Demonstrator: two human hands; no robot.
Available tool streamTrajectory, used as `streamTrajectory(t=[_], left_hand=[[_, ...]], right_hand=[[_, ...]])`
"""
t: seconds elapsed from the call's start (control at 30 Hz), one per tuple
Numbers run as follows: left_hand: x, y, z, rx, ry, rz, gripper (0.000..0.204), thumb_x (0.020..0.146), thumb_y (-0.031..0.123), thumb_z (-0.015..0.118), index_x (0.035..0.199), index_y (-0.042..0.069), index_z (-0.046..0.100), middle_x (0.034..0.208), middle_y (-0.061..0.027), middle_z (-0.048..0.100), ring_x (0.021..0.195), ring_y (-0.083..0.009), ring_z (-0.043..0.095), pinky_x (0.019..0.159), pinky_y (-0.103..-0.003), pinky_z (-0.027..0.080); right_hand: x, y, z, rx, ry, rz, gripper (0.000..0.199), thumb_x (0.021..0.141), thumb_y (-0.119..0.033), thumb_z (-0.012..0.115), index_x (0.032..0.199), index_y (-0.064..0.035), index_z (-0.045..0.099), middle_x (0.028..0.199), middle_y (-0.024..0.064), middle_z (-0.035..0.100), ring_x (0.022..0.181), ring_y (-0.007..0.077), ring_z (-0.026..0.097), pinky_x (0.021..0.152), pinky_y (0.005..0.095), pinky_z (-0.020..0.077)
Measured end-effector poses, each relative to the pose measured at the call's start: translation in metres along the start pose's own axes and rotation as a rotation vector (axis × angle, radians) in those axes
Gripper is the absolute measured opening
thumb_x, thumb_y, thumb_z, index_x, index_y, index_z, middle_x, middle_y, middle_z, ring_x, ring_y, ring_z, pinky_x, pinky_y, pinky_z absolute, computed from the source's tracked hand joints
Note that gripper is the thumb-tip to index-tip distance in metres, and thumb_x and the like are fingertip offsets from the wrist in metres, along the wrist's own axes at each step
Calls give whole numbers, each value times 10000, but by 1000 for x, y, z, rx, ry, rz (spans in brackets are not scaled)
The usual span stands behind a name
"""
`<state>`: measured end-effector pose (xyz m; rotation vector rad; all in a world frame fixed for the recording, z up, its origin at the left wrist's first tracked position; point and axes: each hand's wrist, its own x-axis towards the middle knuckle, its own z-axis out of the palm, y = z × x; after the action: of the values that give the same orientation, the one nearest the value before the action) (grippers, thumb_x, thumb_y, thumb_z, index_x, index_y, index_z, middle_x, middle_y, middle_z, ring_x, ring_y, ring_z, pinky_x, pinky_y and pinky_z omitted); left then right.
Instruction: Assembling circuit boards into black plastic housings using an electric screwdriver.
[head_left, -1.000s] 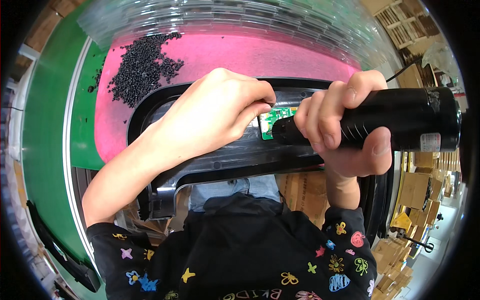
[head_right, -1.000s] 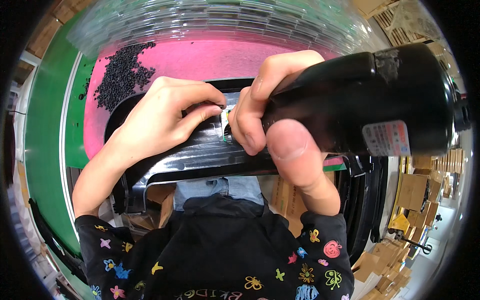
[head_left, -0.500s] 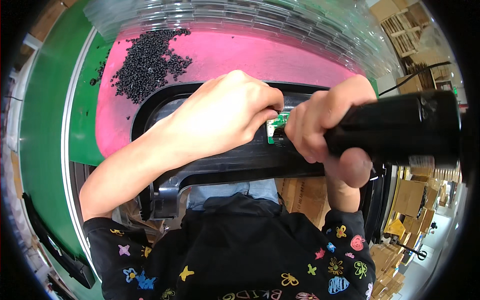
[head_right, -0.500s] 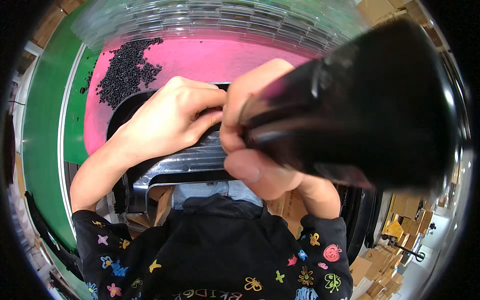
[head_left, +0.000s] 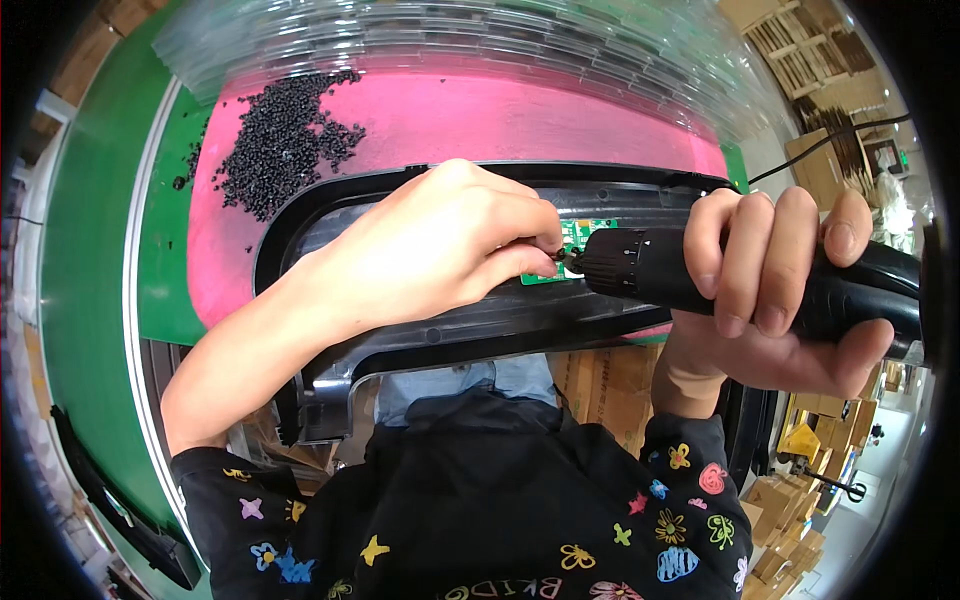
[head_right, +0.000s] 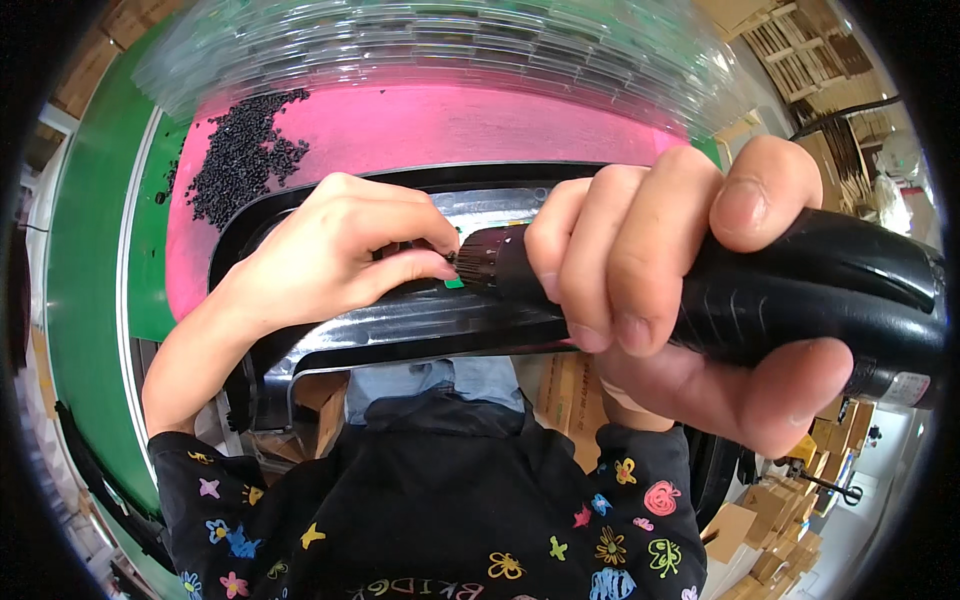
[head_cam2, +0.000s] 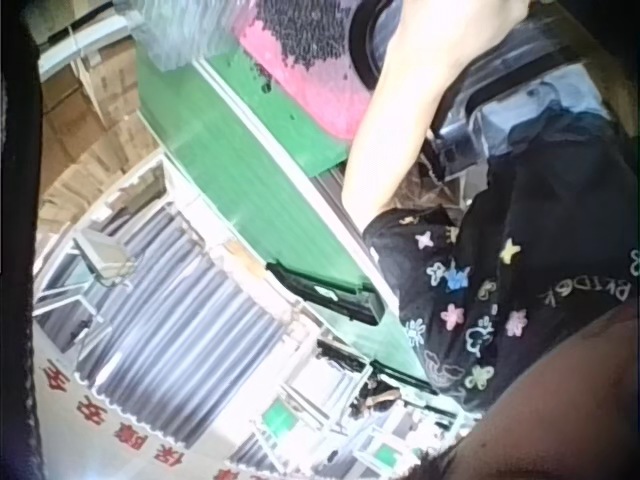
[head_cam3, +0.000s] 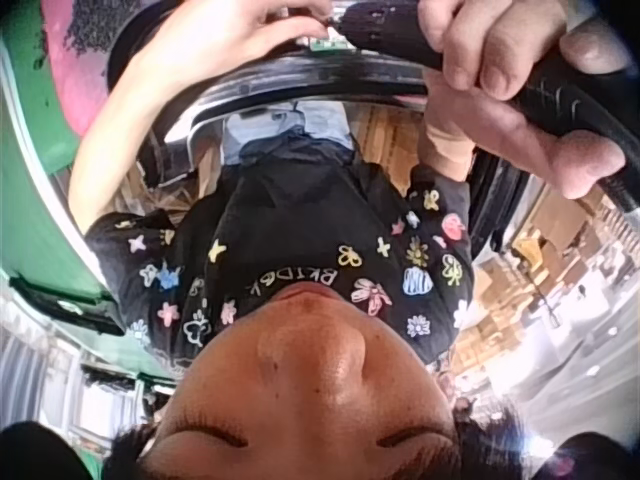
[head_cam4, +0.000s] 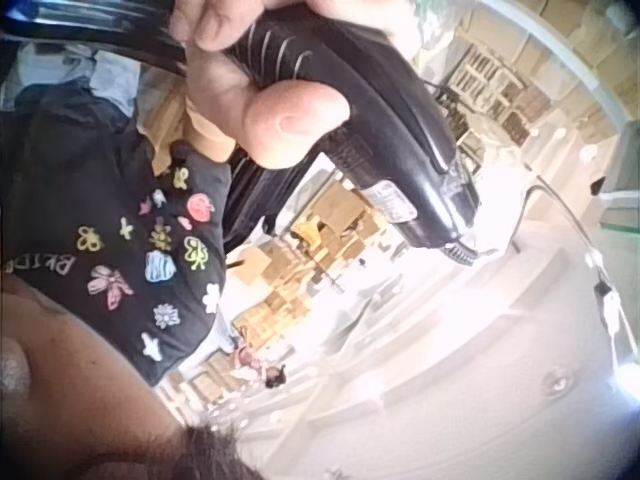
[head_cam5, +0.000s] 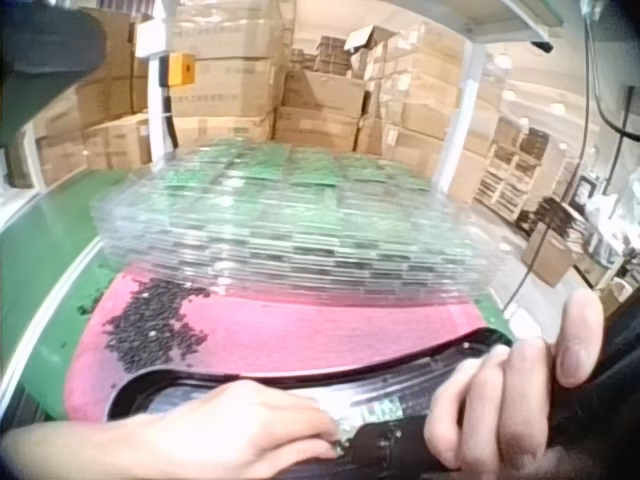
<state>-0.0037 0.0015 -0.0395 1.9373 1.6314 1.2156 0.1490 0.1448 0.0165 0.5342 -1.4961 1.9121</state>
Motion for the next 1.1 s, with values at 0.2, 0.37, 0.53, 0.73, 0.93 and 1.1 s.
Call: streamTrajectory(t=[0.2, 0.37, 0.53, 0.73, 0.93, 1.1], left_hand=[[3, 1, 1, -4, 15, 24, 168, 776, 64, 724, 894, -17, 635, 777, -117, 651, 701, -291, 645, 610, -356, 503], [4, 1, 1, 9, -42, 25, 216, 778, 68, 729, 958, -8, 638, 788, -96, 665, 706, -266, 656, 616, -338, 509], [2, 4, 4, -9, -88, -250, 424, 777, 102, 746, 1161, 25, 583, 901, -68, 683, 788, -219, 655, 686, -329, 530], [0, 0, 5, 138, -125, -243, 406, 770, 84, 744, 1133, 23, 572, 1040, -101, 631, 889, -255, 635, 766, -360, 527], [2, 1, 6, 162, -146, -219, 375, 780, 64, 732, 1115, 18, 571, 1048, -117, 619, 892, -274, 638, 774, -367, 527], [3, 0, 3, 153, -176, -237, 366, 784, 68, 727, 1111, 14, 572, 1049, -128, 616, 900, -291, 641, 786, -372, 527]], right_hand=[[-3, 2, -1, 47, -4, -76, 448, 867, -482, 610, 1065, -96, 499, 651, -40, 536, 488, 74, 495, 550, 268, 419], [-4, 2, -7, 60, -64, -78, 458, 870, -478, 613, 1093, -99, 487, 667, -32, 545, 497, 79, 507, 545, 267, 422], [-11, -13, -34, -123, -20, -27, 451, 895, -467, 555, 1096, -70, 483, 638, -12, 496, 461, 96, 446, 504, 260, 375], [-24, -6, -54, -250, 184, 145, 403, 904, -438, 529, 1036, -60, 487, 599, -11, 445, 443, 97, 382, 481, 270, 341], [-27, -3, -55, -317, 221, 147, 391, 899, -434, 537, 1013, -65, 477, 583, -13, 432, 427, 94, 373, 472, 271, 341], [-22, 4, -59, -284, 122, 177, 376, 889, -426, 549, 983, -72, 466, 562, -16, 415, 402, 89, 354, 440, 257, 321]])
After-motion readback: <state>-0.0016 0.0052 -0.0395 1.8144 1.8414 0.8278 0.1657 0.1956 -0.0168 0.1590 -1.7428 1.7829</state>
